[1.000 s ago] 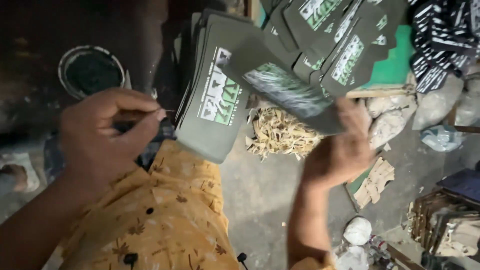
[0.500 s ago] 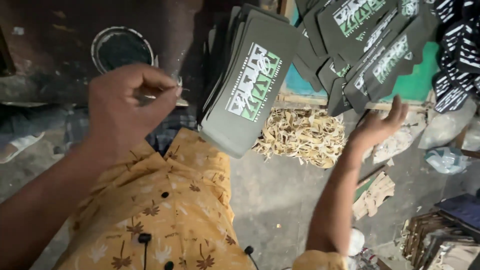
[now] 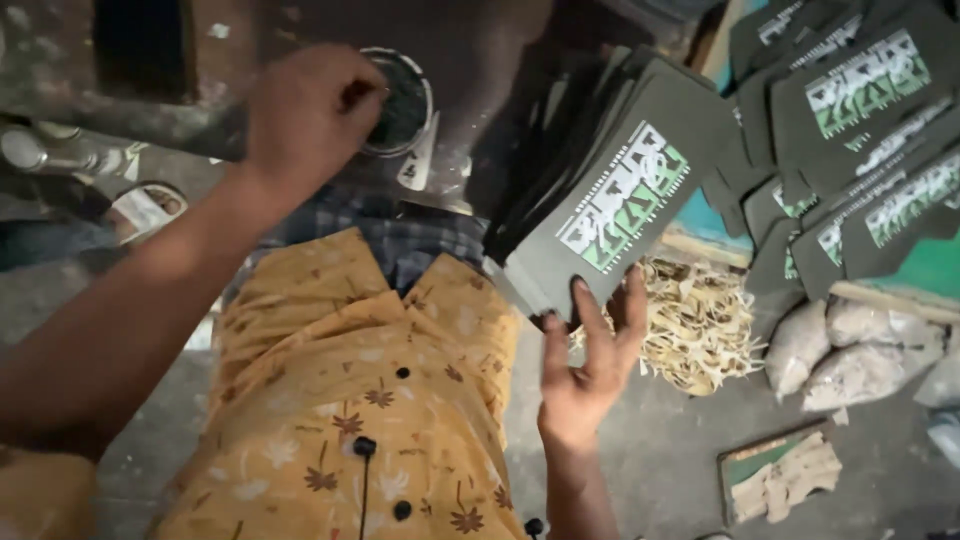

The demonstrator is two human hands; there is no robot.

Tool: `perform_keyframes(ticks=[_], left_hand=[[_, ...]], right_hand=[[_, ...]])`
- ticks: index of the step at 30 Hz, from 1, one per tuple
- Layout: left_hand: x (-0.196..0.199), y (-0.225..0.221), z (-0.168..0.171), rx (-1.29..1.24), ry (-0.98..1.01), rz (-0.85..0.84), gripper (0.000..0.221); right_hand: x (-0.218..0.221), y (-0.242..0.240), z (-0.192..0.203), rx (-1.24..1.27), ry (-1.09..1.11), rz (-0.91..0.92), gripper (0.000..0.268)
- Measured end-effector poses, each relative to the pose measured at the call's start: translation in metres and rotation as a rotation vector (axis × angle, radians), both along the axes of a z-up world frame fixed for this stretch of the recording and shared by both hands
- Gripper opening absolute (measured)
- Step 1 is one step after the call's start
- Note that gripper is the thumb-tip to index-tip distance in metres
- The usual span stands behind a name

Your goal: Applying a liquid adhesive to the edges of printed labels using a small applicator stick.

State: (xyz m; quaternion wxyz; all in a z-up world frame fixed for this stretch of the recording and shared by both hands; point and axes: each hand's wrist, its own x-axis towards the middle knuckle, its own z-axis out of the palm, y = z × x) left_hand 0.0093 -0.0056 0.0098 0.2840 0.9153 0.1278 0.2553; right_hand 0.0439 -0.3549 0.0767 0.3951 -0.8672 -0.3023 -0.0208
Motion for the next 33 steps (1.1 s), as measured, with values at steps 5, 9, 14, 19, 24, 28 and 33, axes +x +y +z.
perform_keyframes(ticks=[5,9,14,19,24,28,33], left_hand=[[-0.004,0.000,-0.019,0.043,-0.013,0.052,0.013],[-0.006,-0.003,-0.017,0.053,0.008,0.061,0.013],[-0.005,-0.003,-0.016,0.093,0.035,0.066,0.012],[-0.002,-0.018,0.017,-0.114,-0.037,-0.003,0.010],[0.026,-0.074,0.069,-0.557,-0.030,-0.188,0.005],[0.052,-0.108,0.096,-0.491,-0.156,-0.389,0.009],[0.075,-0.119,0.099,-0.424,-0.173,-0.396,0.012]], right_hand=[[-0.005,-0.005,0.005,0.071,0.091,-0.177,0.039],[-0.005,-0.006,0.005,0.106,0.023,-0.145,0.028],[-0.001,-0.002,0.008,0.136,-0.037,-0.148,0.021],[0.008,-0.011,0.002,0.160,-0.085,-0.106,0.024],[0.007,-0.009,-0.002,0.023,-0.095,-0.096,0.033],[0.011,-0.003,0.000,0.068,-0.009,-0.078,0.031],[0.008,-0.006,-0.009,0.075,-0.027,-0.058,0.031]])
